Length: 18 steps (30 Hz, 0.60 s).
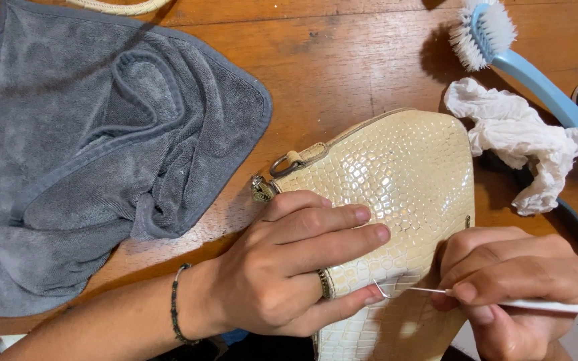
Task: Using a fine metal pick to remove dirt and residue from the textured grooves of a crocodile-patterned purse.
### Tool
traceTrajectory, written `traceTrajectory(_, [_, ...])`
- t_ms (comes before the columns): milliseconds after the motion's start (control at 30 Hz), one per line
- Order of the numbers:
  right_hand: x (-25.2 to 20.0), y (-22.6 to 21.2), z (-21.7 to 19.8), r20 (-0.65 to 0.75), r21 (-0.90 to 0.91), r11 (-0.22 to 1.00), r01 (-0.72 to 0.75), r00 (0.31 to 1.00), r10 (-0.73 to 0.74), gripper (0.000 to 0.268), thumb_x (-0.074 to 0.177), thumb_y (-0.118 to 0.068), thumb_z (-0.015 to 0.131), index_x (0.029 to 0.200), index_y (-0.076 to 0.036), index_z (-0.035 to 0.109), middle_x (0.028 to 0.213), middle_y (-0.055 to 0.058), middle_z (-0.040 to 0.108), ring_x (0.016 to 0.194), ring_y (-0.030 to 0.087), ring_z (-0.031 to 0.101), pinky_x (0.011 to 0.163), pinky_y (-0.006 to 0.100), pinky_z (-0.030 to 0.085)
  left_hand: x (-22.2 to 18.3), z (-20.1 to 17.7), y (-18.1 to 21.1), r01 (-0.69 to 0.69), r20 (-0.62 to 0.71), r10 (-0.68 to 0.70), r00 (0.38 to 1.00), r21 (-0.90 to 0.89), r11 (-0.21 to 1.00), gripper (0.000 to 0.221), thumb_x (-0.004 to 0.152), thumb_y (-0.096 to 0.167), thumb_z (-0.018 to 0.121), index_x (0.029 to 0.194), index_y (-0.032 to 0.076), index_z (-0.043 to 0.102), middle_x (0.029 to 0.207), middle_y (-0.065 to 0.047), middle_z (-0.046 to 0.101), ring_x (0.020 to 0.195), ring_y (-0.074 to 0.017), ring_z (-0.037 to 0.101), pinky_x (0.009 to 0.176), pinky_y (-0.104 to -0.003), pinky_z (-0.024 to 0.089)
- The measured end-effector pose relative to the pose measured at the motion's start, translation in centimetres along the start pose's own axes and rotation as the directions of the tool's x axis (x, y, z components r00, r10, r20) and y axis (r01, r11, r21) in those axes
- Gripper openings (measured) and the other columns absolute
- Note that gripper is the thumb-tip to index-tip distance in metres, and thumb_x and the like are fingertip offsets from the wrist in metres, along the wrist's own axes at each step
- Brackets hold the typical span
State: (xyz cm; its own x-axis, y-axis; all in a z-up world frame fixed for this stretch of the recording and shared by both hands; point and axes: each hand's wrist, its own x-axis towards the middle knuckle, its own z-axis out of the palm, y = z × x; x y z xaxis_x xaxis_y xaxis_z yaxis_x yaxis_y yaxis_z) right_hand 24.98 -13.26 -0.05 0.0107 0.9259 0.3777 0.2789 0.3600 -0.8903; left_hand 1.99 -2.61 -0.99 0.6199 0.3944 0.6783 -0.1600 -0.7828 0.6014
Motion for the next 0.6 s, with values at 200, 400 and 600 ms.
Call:
traceTrajectory(200, [0.24,-0.23,0.04,0.011,-0.025,0.999,-0.019,1.0,0.019,0.023,0.09,-0.031,0.058,0.074,-0.014,0.058,0.053,0.001,0.064,0.04,0.013,0.054,0.043,0.023,0.053,-0.08,0.09,-0.02,0.0,-0.007,0.0,1.0,0.004,1.0,0.054,0.095,0.011,0.087,0.057,0.006,0.049,0.119,-0.017,0.073,0.107,-0.0346,0.077,0.094,-0.044,0.053])
traceTrajectory(400, [-0.19,0.32,-0.04,-0.015,0.015,1.0,-0.002,1.0,0.003,0.02,0.089,-0.029,0.061,0.077,-0.013,0.061,0.054,0.003,0.065,0.04,0.014,0.056,0.043,0.024,0.053,-0.1,0.15,-0.03,0.0,-0.011,0.0,1.0,0.002,1.0,0.054,0.095,0.011,0.087,0.057,0.006,0.05,0.119,-0.018,0.073,0.107,-0.0355,0.077,0.094,-0.044,0.053])
traceTrajectory(600, [-0.11,0.09,0.16,-0.029,0.013,1.0,-0.019,0.999,0.019,0.019,0.09,-0.03,0.062,0.079,-0.015,0.06,0.054,0.002,0.065,0.04,0.013,0.055,0.044,0.024,0.053,-0.05,0.24,-0.04,-0.001,-0.018,0.001,1.0,0.011,1.0,0.054,0.096,0.012,0.084,0.058,0.007,0.046,0.118,-0.017,0.074,0.105,-0.0352,0.078,0.093,-0.043,0.052])
